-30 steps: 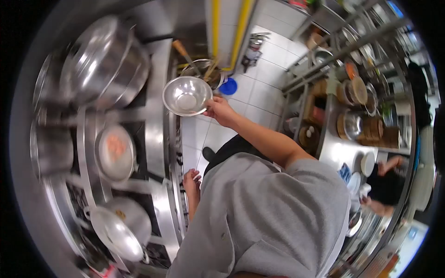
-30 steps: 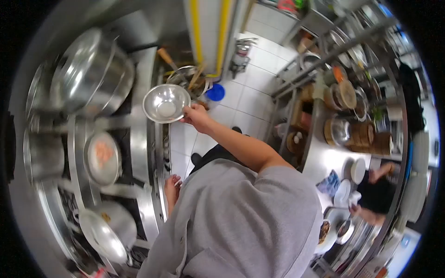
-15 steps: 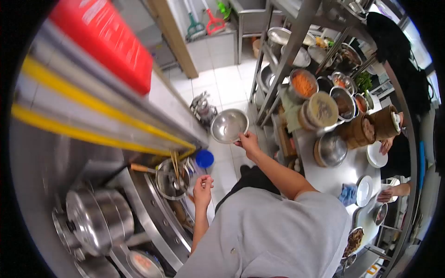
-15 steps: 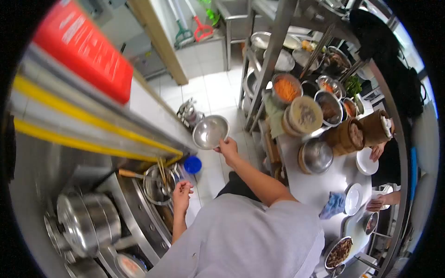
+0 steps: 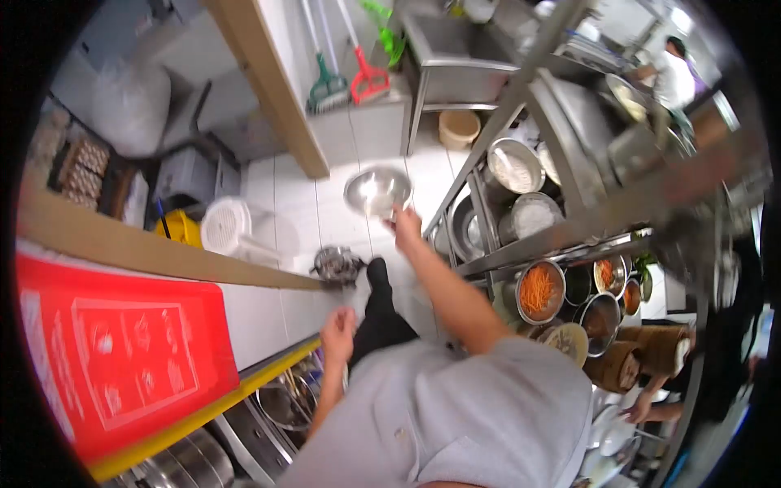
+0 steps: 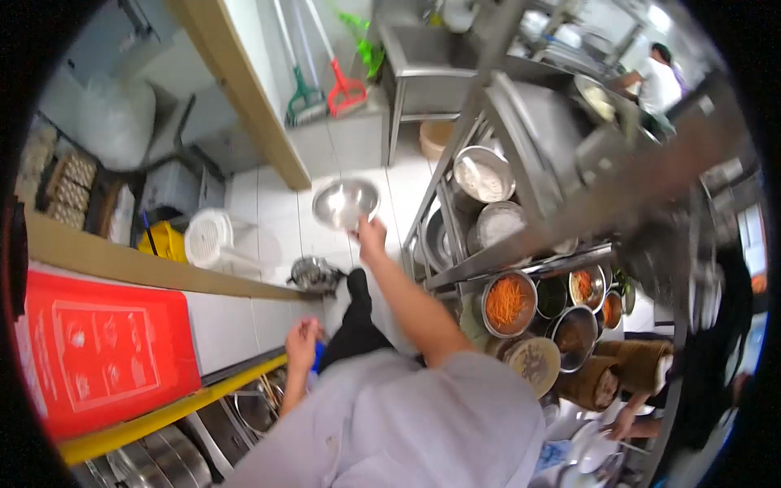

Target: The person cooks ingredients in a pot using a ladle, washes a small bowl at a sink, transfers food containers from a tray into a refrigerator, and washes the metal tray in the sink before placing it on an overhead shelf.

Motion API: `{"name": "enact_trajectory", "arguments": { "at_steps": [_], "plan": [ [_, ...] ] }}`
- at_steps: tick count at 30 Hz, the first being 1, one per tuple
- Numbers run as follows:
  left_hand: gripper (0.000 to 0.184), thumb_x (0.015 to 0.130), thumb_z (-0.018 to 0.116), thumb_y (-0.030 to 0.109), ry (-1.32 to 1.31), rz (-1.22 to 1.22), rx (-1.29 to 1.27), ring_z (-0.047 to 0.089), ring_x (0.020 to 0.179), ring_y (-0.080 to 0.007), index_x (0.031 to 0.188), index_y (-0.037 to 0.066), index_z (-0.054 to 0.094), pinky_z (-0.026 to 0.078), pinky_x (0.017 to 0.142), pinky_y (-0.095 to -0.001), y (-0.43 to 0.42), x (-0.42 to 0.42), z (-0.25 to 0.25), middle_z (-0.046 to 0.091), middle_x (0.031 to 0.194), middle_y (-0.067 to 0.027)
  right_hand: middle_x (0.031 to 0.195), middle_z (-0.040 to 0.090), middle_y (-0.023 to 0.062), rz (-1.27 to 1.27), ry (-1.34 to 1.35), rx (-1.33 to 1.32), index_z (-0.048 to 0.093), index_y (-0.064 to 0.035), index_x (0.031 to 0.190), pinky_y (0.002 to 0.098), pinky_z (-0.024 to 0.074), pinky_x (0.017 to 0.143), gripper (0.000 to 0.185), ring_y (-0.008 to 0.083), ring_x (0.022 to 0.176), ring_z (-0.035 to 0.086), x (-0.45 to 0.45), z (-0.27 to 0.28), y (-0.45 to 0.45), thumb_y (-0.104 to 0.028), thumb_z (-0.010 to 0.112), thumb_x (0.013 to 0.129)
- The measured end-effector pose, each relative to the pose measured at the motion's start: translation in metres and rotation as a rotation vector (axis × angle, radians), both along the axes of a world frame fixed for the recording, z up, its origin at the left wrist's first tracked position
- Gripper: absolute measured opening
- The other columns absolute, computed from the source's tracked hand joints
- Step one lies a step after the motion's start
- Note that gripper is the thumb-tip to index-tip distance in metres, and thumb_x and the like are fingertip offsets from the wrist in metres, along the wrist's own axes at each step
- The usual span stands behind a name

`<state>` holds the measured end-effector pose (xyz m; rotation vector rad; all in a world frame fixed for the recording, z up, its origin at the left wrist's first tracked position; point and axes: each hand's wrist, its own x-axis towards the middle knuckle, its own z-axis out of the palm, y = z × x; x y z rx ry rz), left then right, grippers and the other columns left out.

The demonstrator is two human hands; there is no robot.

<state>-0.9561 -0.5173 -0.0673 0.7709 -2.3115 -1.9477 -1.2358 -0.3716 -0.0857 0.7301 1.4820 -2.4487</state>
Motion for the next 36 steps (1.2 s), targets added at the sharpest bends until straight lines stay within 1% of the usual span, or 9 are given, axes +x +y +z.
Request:
{"name": "enact_trajectory", "arguments": {
  "at_steps": [3, 6, 9, 15, 22, 26, 30, 31, 36],
  "plan": [
    [0.023, 0.096, 0.06, 0.025, -0.002, -0.01, -0.127, 0.061, 0.073, -0.0122, 0.1, 0.002, 0.064, 0.049, 0.065, -0.0266, -0.012, -0.088, 0.038, 0.067, 0.082, -0.005, 0.08, 0.058, 0.0105, 0.002, 0.12, 0.448, 0.051, 0.0011, 0.086, 0.036, 0.0594, 0.061, 0.025, 0.0196, 0.069, 0.062, -0.117, -0.067, 0.018, -0.021, 0.062, 0.091],
    [0.02, 0.093, 0.061, 0.021, 0.027, -0.084, -0.318, 0.066, 0.077, -0.022, 0.103, 0.003, 0.065, 0.051, 0.061, -0.0314, -0.038, -0.164, 0.083, 0.068, 0.092, -0.0122, 0.086, 0.057, 0.0122, 0.004, -0.004, 0.332, 0.045, -0.0015, 0.093, 0.0328, 0.0601, 0.057, 0.02, 0.02, 0.063, 0.063, -0.198, -0.067, 0.044, -0.013, 0.061, 0.092],
    [0.018, 0.093, 0.062, 0.018, -0.033, 0.013, -0.327, 0.066, 0.076, -0.0225, 0.103, 0.003, 0.064, 0.05, 0.062, -0.033, -0.058, -0.205, 0.095, 0.067, 0.092, -0.0129, 0.088, 0.058, 0.0129, -0.043, -0.129, 0.323, 0.046, 0.0003, 0.094, 0.0335, 0.0618, 0.059, 0.02, 0.0231, 0.068, 0.065, -0.252, -0.09, 0.074, -0.011, 0.062, 0.09],
    [0.019, 0.092, 0.058, 0.02, -0.287, -0.035, -0.899, 0.056, 0.095, -0.0368, 0.099, 0.003, 0.062, 0.045, 0.083, -0.0466, -0.106, -0.22, 0.085, 0.062, 0.097, -0.0161, 0.111, 0.054, 0.0212, 0.125, -0.357, 0.584, 0.052, 0.0089, 0.105, 0.0331, 0.0636, 0.062, 0.026, 0.0305, 0.088, 0.065, -0.306, -0.157, 0.113, -0.006, 0.058, 0.084],
    [0.016, 0.092, 0.057, 0.017, -0.449, -0.081, -1.004, 0.057, 0.092, -0.0392, 0.101, 0.005, 0.063, 0.045, 0.082, -0.0477, -0.119, -0.215, 0.073, 0.062, 0.098, -0.0174, 0.107, 0.06, 0.0194, 0.12, -0.608, 0.414, 0.054, 0.0044, 0.111, 0.0357, 0.063, 0.067, 0.029, 0.0303, 0.089, 0.066, -0.345, -0.176, 0.106, -0.001, 0.05, 0.083],
    [0.019, 0.091, 0.058, 0.021, -0.631, -0.081, -1.028, 0.059, 0.092, -0.0373, 0.105, 0.008, 0.063, 0.047, 0.081, -0.0488, -0.121, -0.217, 0.067, 0.063, 0.097, -0.0164, 0.102, 0.061, 0.017, 0.224, -0.443, 0.29, 0.053, 0.0042, 0.113, 0.0368, 0.0629, 0.066, 0.03, 0.0301, 0.086, 0.067, -0.377, -0.193, 0.109, -0.006, 0.052, 0.085],
    [0.018, 0.088, 0.06, 0.023, -0.96, -0.133, -1.12, 0.063, 0.086, -0.0372, 0.098, 0.009, 0.064, 0.051, 0.074, -0.0486, -0.116, -0.218, 0.049, 0.064, 0.093, -0.0168, 0.088, 0.068, 0.0147, 0.598, -0.307, 0.809, 0.062, 0.0016, 0.097, 0.0358, 0.0619, 0.06, 0.018, 0.0261, 0.065, 0.069, -0.418, -0.267, 0.125, -0.009, 0.057, 0.084],
    [0.017, 0.087, 0.06, 0.023, -1.049, -0.042, -1.055, 0.064, 0.083, -0.0375, 0.095, 0.009, 0.064, 0.051, 0.072, -0.0484, -0.119, -0.218, 0.041, 0.065, 0.091, -0.017, 0.076, 0.069, 0.014, 0.652, -0.268, 0.948, 0.065, 0.0001, 0.085, 0.0352, 0.0597, 0.06, 0.016, 0.0223, 0.062, 0.069, -0.422, -0.229, 0.121, -0.015, 0.061, 0.08],
    [0.022, 0.083, 0.064, 0.024, -0.729, 0.098, -0.917, 0.066, 0.078, -0.0369, 0.084, 0.002, 0.066, 0.053, 0.071, -0.0454, -0.178, -0.242, -0.009, 0.068, 0.081, -0.0174, 0.073, 0.07, 0.0168, 0.796, -0.086, 1.305, 0.067, -0.0026, 0.081, 0.0406, 0.055, 0.074, 0.034, 0.03, 0.075, 0.07, -0.423, -0.183, 0.132, -0.036, 0.059, 0.077]
  ]
}}
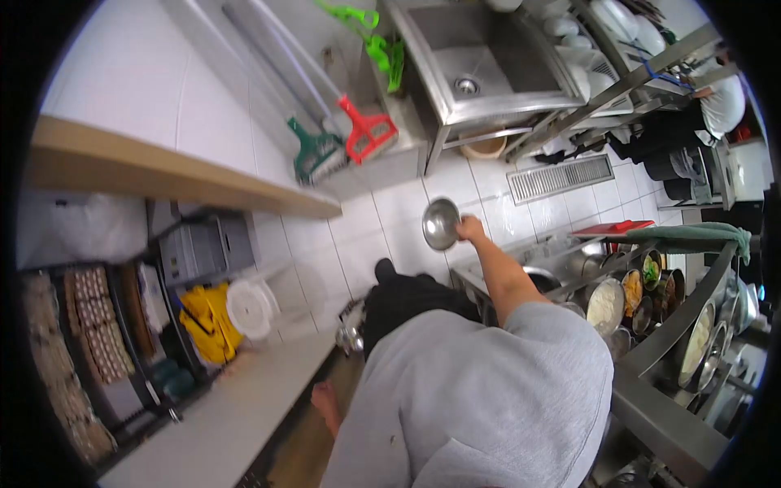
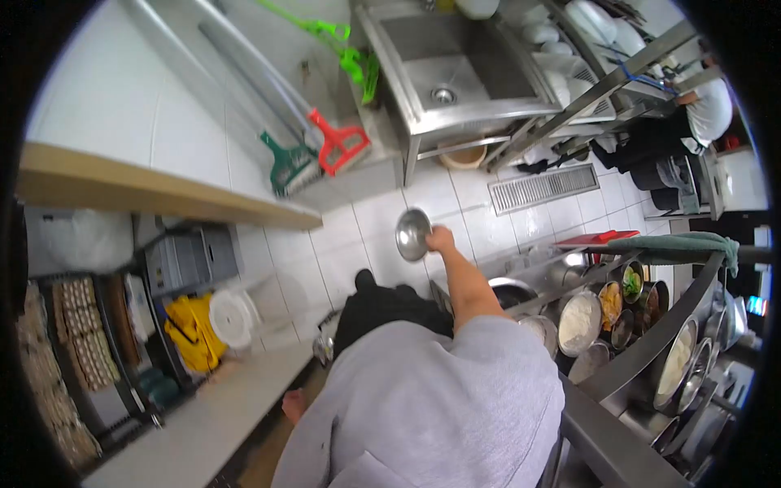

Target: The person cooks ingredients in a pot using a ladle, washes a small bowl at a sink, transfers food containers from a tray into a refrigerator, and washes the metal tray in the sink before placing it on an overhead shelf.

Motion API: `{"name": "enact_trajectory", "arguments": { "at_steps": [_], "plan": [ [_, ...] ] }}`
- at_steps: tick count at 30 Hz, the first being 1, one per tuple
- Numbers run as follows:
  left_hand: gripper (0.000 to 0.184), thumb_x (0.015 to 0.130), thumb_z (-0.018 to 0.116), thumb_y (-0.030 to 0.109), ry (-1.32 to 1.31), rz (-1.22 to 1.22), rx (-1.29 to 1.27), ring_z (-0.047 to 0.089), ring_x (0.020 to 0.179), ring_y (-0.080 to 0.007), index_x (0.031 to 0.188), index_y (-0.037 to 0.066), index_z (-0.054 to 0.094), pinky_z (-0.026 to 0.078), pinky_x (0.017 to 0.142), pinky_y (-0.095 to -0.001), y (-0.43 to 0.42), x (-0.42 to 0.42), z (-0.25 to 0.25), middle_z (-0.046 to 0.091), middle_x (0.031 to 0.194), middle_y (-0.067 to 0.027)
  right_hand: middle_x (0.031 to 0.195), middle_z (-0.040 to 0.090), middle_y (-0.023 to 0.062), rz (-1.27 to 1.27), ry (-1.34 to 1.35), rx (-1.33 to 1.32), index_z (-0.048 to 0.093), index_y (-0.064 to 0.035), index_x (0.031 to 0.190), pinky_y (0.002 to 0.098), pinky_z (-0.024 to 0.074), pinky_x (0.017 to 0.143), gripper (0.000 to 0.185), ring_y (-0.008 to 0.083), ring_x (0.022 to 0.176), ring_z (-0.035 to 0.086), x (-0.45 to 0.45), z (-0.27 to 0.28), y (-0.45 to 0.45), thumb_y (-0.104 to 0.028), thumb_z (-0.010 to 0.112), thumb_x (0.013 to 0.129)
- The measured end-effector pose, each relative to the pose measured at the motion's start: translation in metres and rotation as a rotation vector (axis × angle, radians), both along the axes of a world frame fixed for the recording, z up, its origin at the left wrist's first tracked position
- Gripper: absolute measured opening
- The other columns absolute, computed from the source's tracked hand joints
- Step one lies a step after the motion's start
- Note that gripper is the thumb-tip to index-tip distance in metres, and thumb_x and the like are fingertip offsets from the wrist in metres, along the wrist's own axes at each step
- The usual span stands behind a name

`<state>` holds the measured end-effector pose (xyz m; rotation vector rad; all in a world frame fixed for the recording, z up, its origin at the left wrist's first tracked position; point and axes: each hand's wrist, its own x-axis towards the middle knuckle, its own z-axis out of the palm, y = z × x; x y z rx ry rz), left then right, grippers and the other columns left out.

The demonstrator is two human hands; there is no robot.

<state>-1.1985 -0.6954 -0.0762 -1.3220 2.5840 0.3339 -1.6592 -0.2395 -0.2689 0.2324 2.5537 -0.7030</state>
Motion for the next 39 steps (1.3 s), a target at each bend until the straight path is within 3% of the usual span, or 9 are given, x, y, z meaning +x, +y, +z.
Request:
{"name": "enact_trajectory", "arguments": {
  "at_steps": [3, 6, 12, 19, 23, 26, 28, 29, 39],
  "plan": [
    [0.029, 0.081, 0.07, 0.028, 0.185, 0.074, 0.401, 0.068, 0.075, -0.0275, 0.089, 0.0, 0.067, 0.054, 0.072, -0.039, -0.033, -0.099, -0.025, 0.069, 0.079, -0.0158, 0.084, 0.069, 0.0232, -0.155, -0.022, -0.001, 0.069, 0.0027, 0.091, 0.0433, 0.0538, 0.079, 0.046, 0.0366, 0.08, 0.069, 0.009, -0.001, 0.028, -0.039, 0.058, 0.076],
    [0.034, 0.084, 0.07, 0.031, 0.283, -0.109, 0.585, 0.067, 0.086, -0.0213, 0.097, 0.0, 0.068, 0.053, 0.078, -0.0339, -0.038, -0.237, -0.039, 0.07, 0.088, -0.0159, 0.098, 0.068, 0.0232, -0.811, -0.065, -0.28, 0.062, 0.0058, 0.112, 0.0399, 0.0591, 0.056, 0.037, 0.0327, 0.079, 0.07, 0.009, -0.016, 0.059, -0.018, 0.058, 0.084],
    [0.03, 0.091, 0.066, 0.031, 0.583, -0.73, 0.854, 0.066, 0.079, -0.017, 0.103, 0.004, 0.067, 0.052, 0.074, -0.032, 0.057, -0.564, 0.022, 0.07, 0.091, -0.0102, 0.081, 0.069, 0.0189, -1.579, 0.476, -0.394, 0.063, 0.0048, 0.096, 0.0343, 0.0577, 0.056, 0.023, 0.0271, 0.056, 0.068, -0.027, 0.084, 0.08, -0.013, 0.057, 0.083],
    [0.029, 0.098, 0.057, 0.028, 0.681, -0.63, 1.43, 0.06, 0.083, -0.0107, 0.115, 0.004, 0.06, 0.049, 0.071, -0.0231, 0.217, -0.8, 0.125, 0.066, 0.103, -0.0061, 0.089, 0.053, 0.0197, -1.7, 1.105, -0.226, 0.051, 0.001, 0.073, 0.044, 0.0478, 0.074, 0.026, 0.0364, 0.081, 0.056, -0.12, 0.204, 0.105, -0.018, 0.061, 0.087],
    [0.031, 0.098, 0.057, 0.029, 0.684, -0.572, 1.429, 0.06, 0.081, -0.0095, 0.116, 0.004, 0.058, 0.05, 0.067, -0.0235, 0.31, -0.922, 0.081, 0.066, 0.102, -0.0054, 0.103, 0.055, 0.0201, -1.263, 1.323, -0.042, 0.05, 0.0018, 0.072, 0.0405, 0.049, 0.066, 0.027, 0.0314, 0.081, 0.057, -0.188, 0.207, 0.148, -0.015, 0.066, 0.087],
    [0.038, 0.096, 0.058, 0.033, 0.679, -0.7, 1.195, 0.062, 0.093, -0.0198, 0.12, 0.003, 0.056, 0.051, 0.076, -0.0317, 0.383, -1.031, 0.046, 0.064, 0.108, -0.0107, 0.108, 0.055, 0.0204, -1.138, 1.288, -0.265, 0.053, 0.0028, 0.075, 0.0358, 0.0493, 0.062, 0.026, 0.0262, 0.076, 0.061, -0.252, 0.248, 0.156, -0.015, 0.066, 0.088],
    [0.047, 0.095, 0.057, 0.036, 0.901, -1.102, 0.203, 0.055, 0.113, -0.0336, 0.128, 0.003, 0.051, 0.046, 0.093, -0.0428, 0.419, -1.091, 0.028, 0.057, 0.123, -0.0185, 0.103, 0.056, 0.0177, -1.146, 1.166, -0.613, 0.055, 0.0017, 0.077, 0.0342, 0.0486, 0.06, 0.023, 0.0217, 0.066, 0.059, -0.301, 0.224, 0.159, -0.015, 0.065, 0.088],
    [0.054, 0.095, 0.053, 0.037, 0.7, -1.125, 0.155, 0.042, 0.126, -0.0404, 0.134, 0.001, 0.045, 0.035, 0.104, -0.0488, 0.442, -1.085, 0.075, 0.045, 0.137, -0.0217, 0.095, 0.057, 0.0144, -1.07, 1.113, -0.533, 0.055, -0.0003, 0.075, 0.0336, 0.0479, 0.057, 0.024, 0.0194, 0.064, 0.058, -0.326, 0.206, 0.163, -0.017, 0.065, 0.088],
    [0.056, 0.093, 0.051, 0.02, 0.545, -1.344, -0.573, 0.038, 0.134, -0.0341, 0.143, 0.002, 0.036, 0.032, 0.108, -0.0475, 0.449, -1.2, 0.004, 0.042, 0.145, -0.0149, 0.064, 0.06, 0.011, -0.782, 0.402, -0.715, 0.051, -0.0059, 0.073, 0.0359, 0.05, 0.054, 0.023, 0.0187, 0.054, 0.063, -0.46, 0.184, 0.193, -0.021, 0.061, 0.089]
  ]
}}
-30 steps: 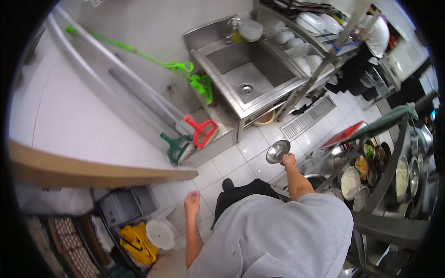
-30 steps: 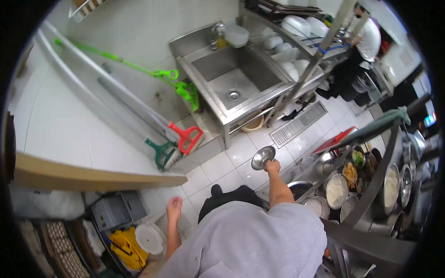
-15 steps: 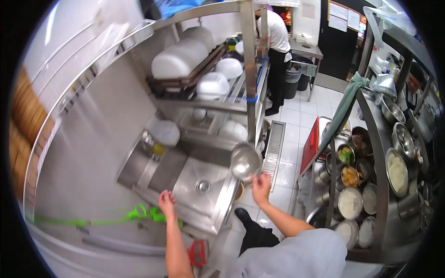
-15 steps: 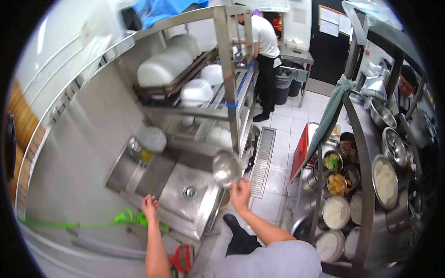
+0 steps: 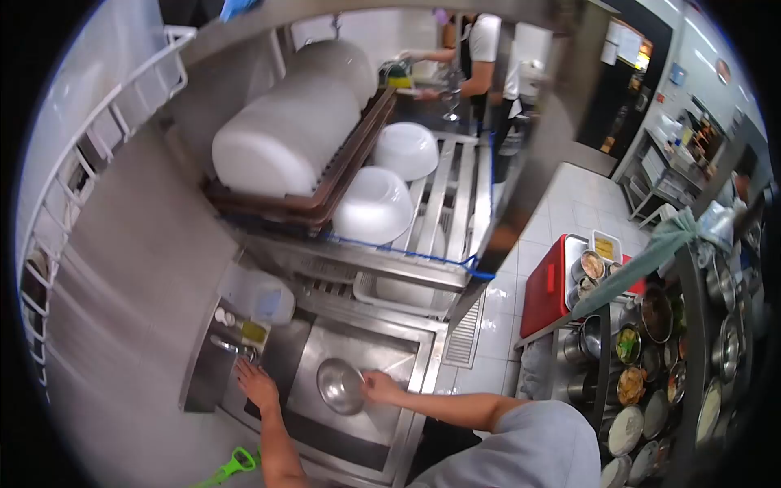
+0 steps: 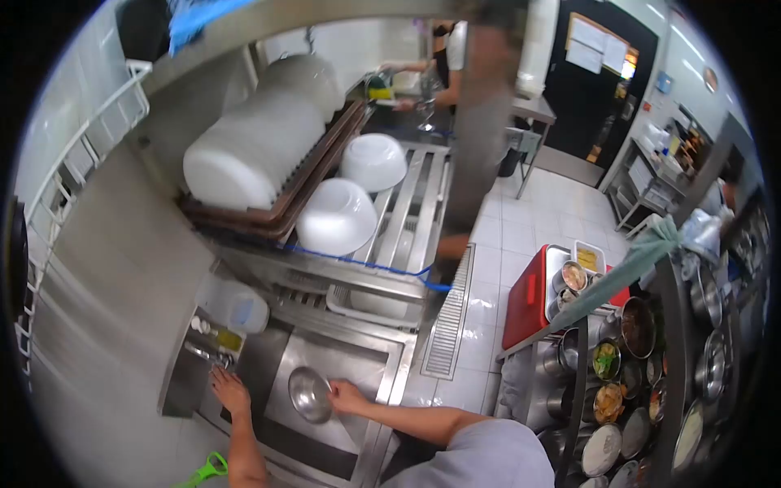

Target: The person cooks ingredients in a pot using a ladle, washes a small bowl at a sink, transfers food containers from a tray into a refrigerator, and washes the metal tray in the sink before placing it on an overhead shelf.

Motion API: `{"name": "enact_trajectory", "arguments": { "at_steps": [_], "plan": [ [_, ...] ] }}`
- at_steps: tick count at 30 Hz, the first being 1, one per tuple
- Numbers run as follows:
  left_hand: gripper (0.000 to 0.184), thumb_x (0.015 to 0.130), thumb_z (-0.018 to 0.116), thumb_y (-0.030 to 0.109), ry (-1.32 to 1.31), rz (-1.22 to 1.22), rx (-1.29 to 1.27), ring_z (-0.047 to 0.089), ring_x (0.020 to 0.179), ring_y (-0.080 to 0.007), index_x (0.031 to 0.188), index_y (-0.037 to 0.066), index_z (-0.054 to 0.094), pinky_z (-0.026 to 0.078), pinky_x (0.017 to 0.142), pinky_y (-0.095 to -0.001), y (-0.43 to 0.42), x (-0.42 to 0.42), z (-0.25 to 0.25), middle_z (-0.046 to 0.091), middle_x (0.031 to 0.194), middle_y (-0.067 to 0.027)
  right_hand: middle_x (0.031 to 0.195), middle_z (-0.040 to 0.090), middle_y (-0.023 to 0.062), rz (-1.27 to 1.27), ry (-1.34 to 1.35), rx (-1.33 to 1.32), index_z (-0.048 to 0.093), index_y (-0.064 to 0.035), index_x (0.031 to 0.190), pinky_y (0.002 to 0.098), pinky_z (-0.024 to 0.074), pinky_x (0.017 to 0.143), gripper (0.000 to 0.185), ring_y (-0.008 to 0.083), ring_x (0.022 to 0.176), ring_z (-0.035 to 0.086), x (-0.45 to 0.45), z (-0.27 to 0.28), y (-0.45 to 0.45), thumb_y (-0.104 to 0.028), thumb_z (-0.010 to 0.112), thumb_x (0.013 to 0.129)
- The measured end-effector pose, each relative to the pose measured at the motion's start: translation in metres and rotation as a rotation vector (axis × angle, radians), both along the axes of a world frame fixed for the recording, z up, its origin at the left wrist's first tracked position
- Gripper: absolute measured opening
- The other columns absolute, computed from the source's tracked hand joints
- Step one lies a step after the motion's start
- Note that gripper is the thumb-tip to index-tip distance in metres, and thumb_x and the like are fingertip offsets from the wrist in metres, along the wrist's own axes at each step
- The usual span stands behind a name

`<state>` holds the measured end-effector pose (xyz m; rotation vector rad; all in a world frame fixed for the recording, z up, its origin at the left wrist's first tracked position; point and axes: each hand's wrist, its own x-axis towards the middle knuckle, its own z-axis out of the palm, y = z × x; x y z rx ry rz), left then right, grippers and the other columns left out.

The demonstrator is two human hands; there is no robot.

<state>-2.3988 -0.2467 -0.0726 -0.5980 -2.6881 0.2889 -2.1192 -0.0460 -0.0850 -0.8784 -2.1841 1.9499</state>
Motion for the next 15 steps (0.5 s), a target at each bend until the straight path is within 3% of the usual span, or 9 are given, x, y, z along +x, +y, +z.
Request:
{"name": "enact_trajectory", "arguments": {
  "at_steps": [3, 4, 5, 8, 9, 10, 11, 13, 15],
  "plan": [
    [0.072, 0.082, 0.059, 0.015, -0.393, 0.017, 0.223, 0.035, 0.136, -0.0351, 0.146, -0.001, 0.03, 0.024, 0.113, -0.049, -0.037, 0.02, -0.007, 0.037, 0.149, -0.0161, 0.063, 0.063, 0.0125, -0.154, -0.088, 0.045, 0.063, -0.0069, 0.077, 0.0439, 0.0487, 0.06, 0.018, 0.027, 0.061, 0.063, -0.05, -0.081, -0.017, -0.023, 0.064, 0.084],
    [0.072, 0.083, 0.06, 0.018, -0.207, -0.105, 0.232, 0.037, 0.134, -0.0371, 0.147, 0.002, 0.03, 0.026, 0.113, -0.0479, -0.045, 0.027, -0.013, 0.036, 0.15, -0.0172, 0.065, 0.064, 0.0147, -0.174, -0.118, 0.088, 0.063, -0.0059, 0.076, 0.0443, 0.049, 0.06, 0.019, 0.0298, 0.061, 0.063, -0.06, -0.068, -0.019, -0.023, 0.066, 0.082],
    [0.071, 0.085, 0.061, 0.022, -0.247, 0.042, 0.149, 0.037, 0.134, -0.038, 0.148, 0.008, 0.031, 0.028, 0.112, -0.0466, -0.028, 0.057, 0.032, 0.036, 0.149, -0.0177, 0.064, 0.066, 0.0101, -0.134, -0.138, 0.072, 0.058, -0.0056, 0.075, 0.0369, 0.0542, 0.058, 0.028, 0.0216, 0.058, 0.068, -0.07, -0.079, -0.023, -0.03, 0.063, 0.089],
    [0.065, 0.087, 0.061, 0.024, -0.219, 0.112, 0.22, 0.038, 0.134, -0.0371, 0.146, 0.01, 0.037, 0.032, 0.11, -0.0464, -0.048, 0.095, 0.034, 0.038, 0.149, -0.0185, 0.059, 0.064, 0.0109, -0.127, -0.121, 0.315, 0.057, -0.0033, 0.074, 0.0369, 0.0538, 0.055, 0.022, 0.0205, 0.054, 0.067, -0.096, -0.143, -0.053, -0.02, 0.064, 0.087],
    [0.059, 0.088, 0.061, 0.023, -0.233, 0.045, 0.425, 0.04, 0.133, -0.0372, 0.142, 0.008, 0.042, 0.032, 0.109, -0.0459, -0.056, 0.111, 0.034, 0.04, 0.147, -0.0184, 0.06, 0.064, 0.01, -0.023, -0.17, 0.347, 0.057, -0.0021, 0.076, 0.0372, 0.0536, 0.054, 0.021, 0.0209, 0.054, 0.067, -0.099, -0.143, -0.06, -0.019, 0.063, 0.087],
    [0.053, 0.089, 0.061, 0.021, -0.239, -0.027, 0.633, 0.042, 0.132, -0.0374, 0.138, 0.007, 0.047, 0.033, 0.108, -0.0454, -0.061, 0.125, 0.035, 0.042, 0.146, -0.0183, 0.066, 0.065, 0.0112, -0.006, -0.233, 0.012, 0.058, -0.0013, 0.078, 0.0353, 0.0555, 0.057, 0.019, 0.0217, 0.057, 0.068, -0.102, -0.135, -0.063, -0.017, 0.062, 0.088],
    [0.053, 0.089, 0.061, 0.021, -0.236, -0.004, 0.617, 0.042, 0.132, -0.0374, 0.138, 0.007, 0.047, 0.033, 0.108, -0.0454, -0.065, 0.144, 0.041, 0.042, 0.146, -0.0183, 0.073, 0.066, 0.0124, -0.024, -0.334, -0.292, 0.058, -0.0005, 0.081, 0.0334, 0.0575, 0.059, 0.017, 0.0225, 0.06, 0.068, -0.105, -0.127, -0.066, -0.015, 0.061, 0.089],
    [0.04, 0.09, 0.061, 0.017, -0.386, 0.044, 0.861, 0.048, 0.126, -0.0369, 0.127, 0.004, 0.057, 0.036, 0.105, -0.0435, -0.077, 0.196, 0.064, 0.049, 0.14, -0.0181, 0.079, 0.065, 0.0152, -0.024, -0.358, -0.285, 0.057, 0.0012, 0.09, 0.0321, 0.0591, 0.061, 0.014, 0.0235, 0.064, 0.069, -0.111, -0.131, -0.071, -0.012, 0.061, 0.09],
    [0.036, 0.09, 0.061, 0.016, -0.429, 0.112, 0.891, 0.05, 0.124, -0.0363, 0.123, 0.003, 0.06, 0.037, 0.104, -0.0426, -0.091, 0.243, 0.078, 0.052, 0.138, -0.018, 0.084, 0.063, 0.0153, -0.16, -0.346, -0.408, 0.056, 0.0023, 0.1, 0.0324, 0.0591, 0.06, 0.017, 0.0234, 0.068, 0.069, -0.117, -0.146, -0.085, -0.011, 0.061, 0.09]
  ]
}}
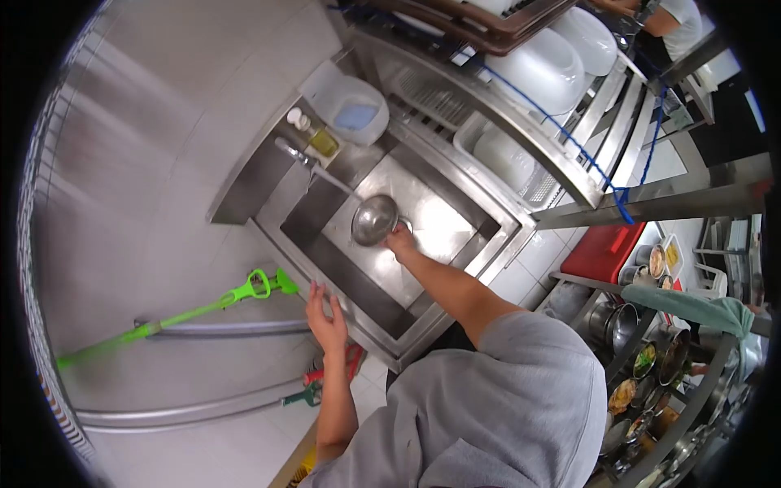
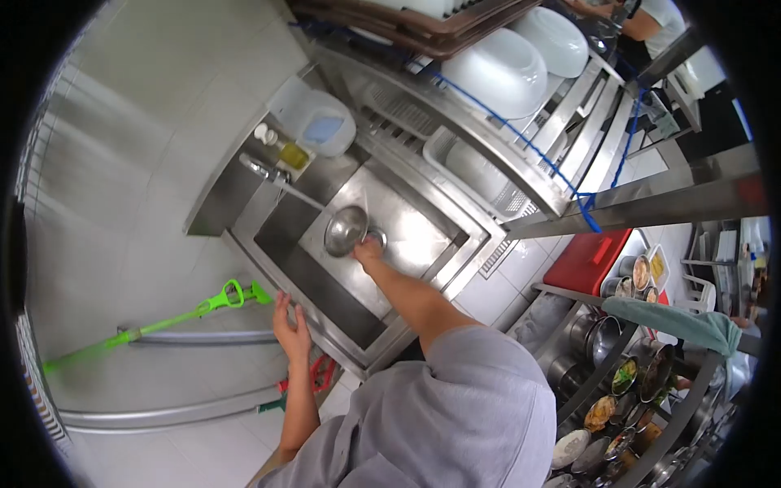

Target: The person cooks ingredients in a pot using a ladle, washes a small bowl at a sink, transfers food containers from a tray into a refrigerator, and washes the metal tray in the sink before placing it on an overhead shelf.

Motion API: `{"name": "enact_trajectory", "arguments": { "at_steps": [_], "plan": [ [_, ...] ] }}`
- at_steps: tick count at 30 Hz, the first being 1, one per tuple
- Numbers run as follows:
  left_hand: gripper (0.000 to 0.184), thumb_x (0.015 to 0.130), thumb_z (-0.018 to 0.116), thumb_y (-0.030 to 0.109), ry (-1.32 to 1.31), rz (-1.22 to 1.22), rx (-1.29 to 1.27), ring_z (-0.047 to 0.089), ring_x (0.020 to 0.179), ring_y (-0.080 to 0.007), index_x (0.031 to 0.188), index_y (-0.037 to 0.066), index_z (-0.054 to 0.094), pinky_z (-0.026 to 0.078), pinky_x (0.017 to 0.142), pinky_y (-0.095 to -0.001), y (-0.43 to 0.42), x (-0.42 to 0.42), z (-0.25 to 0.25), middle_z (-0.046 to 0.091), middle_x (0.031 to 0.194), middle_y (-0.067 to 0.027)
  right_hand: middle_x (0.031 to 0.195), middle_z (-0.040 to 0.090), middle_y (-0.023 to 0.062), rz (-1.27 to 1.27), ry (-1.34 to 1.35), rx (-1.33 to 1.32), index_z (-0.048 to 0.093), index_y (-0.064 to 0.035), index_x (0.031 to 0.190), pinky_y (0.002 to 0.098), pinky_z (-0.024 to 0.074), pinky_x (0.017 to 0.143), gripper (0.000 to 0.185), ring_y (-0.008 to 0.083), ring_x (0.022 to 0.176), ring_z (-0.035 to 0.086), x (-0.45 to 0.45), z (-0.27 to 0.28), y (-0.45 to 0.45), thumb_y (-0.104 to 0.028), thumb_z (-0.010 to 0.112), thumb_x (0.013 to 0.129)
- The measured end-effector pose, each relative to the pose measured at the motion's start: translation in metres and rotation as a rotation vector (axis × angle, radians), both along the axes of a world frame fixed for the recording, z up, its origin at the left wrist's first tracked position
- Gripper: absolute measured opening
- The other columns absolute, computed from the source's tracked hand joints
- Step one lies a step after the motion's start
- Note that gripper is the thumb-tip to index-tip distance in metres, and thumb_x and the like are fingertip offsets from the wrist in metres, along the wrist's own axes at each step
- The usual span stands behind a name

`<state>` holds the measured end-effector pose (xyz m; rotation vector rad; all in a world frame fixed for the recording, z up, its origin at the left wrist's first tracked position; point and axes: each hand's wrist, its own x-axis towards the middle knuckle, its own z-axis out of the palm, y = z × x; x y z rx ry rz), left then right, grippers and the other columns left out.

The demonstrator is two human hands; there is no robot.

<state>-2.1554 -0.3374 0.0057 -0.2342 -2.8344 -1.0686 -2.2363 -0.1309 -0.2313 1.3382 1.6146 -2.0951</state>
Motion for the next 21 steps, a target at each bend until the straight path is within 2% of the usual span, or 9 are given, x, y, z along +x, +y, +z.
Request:
{"name": "enact_trajectory", "arguments": {
  "at_steps": [4, 6, 8, 10, 11, 13, 17, 19, 21],
  "plan": [
    [0.028, 0.091, 0.06, 0.015, -0.132, 0.124, 0.036, 0.053, 0.12, -0.0346, 0.116, 0.002, 0.064, 0.04, 0.101, -0.0415, -0.023, 0.076, 0.014, 0.056, 0.133, -0.0177, 0.081, 0.057, 0.0112, -0.213, 0.134, -0.26, 0.046, -0.001, 0.085, 0.0329, 0.059, 0.056, 0.018, 0.0245, 0.064, 0.065, -0.009, 0.004, -0.024, -0.008, 0.061, 0.091],
    [0.027, 0.091, 0.06, 0.013, -0.068, 0.116, -0.028, 0.055, 0.117, -0.0333, 0.115, 0.001, 0.064, 0.042, 0.1, -0.0407, -0.032, 0.098, 0.019, 0.057, 0.131, -0.0177, 0.08, 0.056, 0.0103, -0.247, 0.2, -0.235, 0.047, -0.0022, 0.085, 0.0332, 0.059, 0.056, 0.019, 0.0234, 0.064, 0.064, -0.021, 0.004, -0.019, -0.011, 0.063, 0.092],
    [0.026, 0.091, 0.06, 0.013, -0.049, 0.205, 0.031, 0.057, 0.115, -0.0319, 0.113, 0.0, 0.064, 0.043, 0.098, -0.0395, -0.037, 0.116, 0.025, 0.058, 0.131, -0.0177, 0.074, 0.055, 0.0098, -0.486, 0.322, -0.251, 0.047, -0.0032, 0.083, 0.0338, 0.0586, 0.057, 0.02, 0.0234, 0.062, 0.064, -0.034, -0.001, -0.024, -0.012, 0.062, 0.092],
    [0.026, 0.091, 0.06, 0.013, -0.023, 0.232, 0.004, 0.058, 0.113, -0.031, 0.113, 0.0, 0.064, 0.044, 0.097, -0.0387, -0.045, 0.122, 0.022, 0.059, 0.13, -0.0175, 0.071, 0.057, 0.0095, -0.565, 0.321, -0.287, 0.048, -0.0043, 0.081, 0.0322, 0.056, 0.055, 0.018, 0.0219, 0.058, 0.064, -0.042, 0.011, -0.03, -0.011, 0.062, 0.092],
    [0.026, 0.091, 0.06, 0.012, -0.013, 0.29, 0.027, 0.058, 0.112, -0.031, 0.114, 0.0, 0.064, 0.044, 0.097, -0.0386, -0.051, 0.127, 0.016, 0.059, 0.129, -0.0173, 0.071, 0.057, 0.0095, -0.558, 0.309, -0.291, 0.048, -0.0043, 0.081, 0.0322, 0.056, 0.055, 0.018, 0.0219, 0.058, 0.064, -0.042, 0.01, -0.029, -0.011, 0.062, 0.092],
    [0.026, 0.091, 0.06, 0.012, -0.02, 0.399, 0.082, 0.058, 0.112, -0.031, 0.114, 0.0, 0.065, 0.044, 0.097, -0.0384, -0.049, 0.133, 0.02, 0.06, 0.128, -0.0169, 0.069, 0.059, 0.0098, -0.11, 0.181, 0.164, 0.05, -0.0046, 0.078, 0.0314, 0.0533, 0.052, 0.018, 0.0207, 0.056, 0.064, -0.041, 0.006, -0.018, -0.01, 0.061, 0.091],
    [0.025, 0.092, 0.06, 0.012, 0.002, 0.321, 0.004, 0.058, 0.112, -0.03, 0.113, -0.001, 0.065, 0.044, 0.097, -0.0382, -0.054, 0.133, 0.019, 0.06, 0.129, -0.0168, 0.067, 0.061, 0.0098, -0.242, 0.178, 0.109, 0.051, -0.0038, 0.075, 0.032, 0.052, 0.05, 0.019, 0.0198, 0.054, 0.064, -0.042, 0.017, 0.001, -0.011, 0.062, 0.089],
    [0.025, 0.092, 0.06, 0.012, -0.027, 0.329, 0.043, 0.058, 0.112, -0.0299, 0.113, -0.001, 0.065, 0.045, 0.097, -0.0381, -0.052, 0.13, 0.017, 0.06, 0.129, -0.0168, 0.069, 0.064, 0.0131, -0.109, 0.15, 0.216, 0.056, -0.0024, 0.076, 0.033, 0.0486, 0.044, 0.012, 0.0215, 0.054, 0.063, -0.039, 0.031, 0.004, -0.007, 0.062, 0.084],
    [0.025, 0.093, 0.059, 0.013, -0.053, 0.332, 0.088, 0.058, 0.112, -0.0299, 0.113, -0.001, 0.065, 0.045, 0.096, -0.0381, -0.046, 0.126, 0.018, 0.06, 0.128, -0.0167, 0.07, 0.065, 0.0135, 0.024, 0.187, 0.354, 0.056, -0.002, 0.077, 0.0334, 0.05, 0.045, 0.011, 0.0219, 0.053, 0.063, -0.052, -0.003, 0.012, -0.008, 0.061, 0.085]
  ]
}}
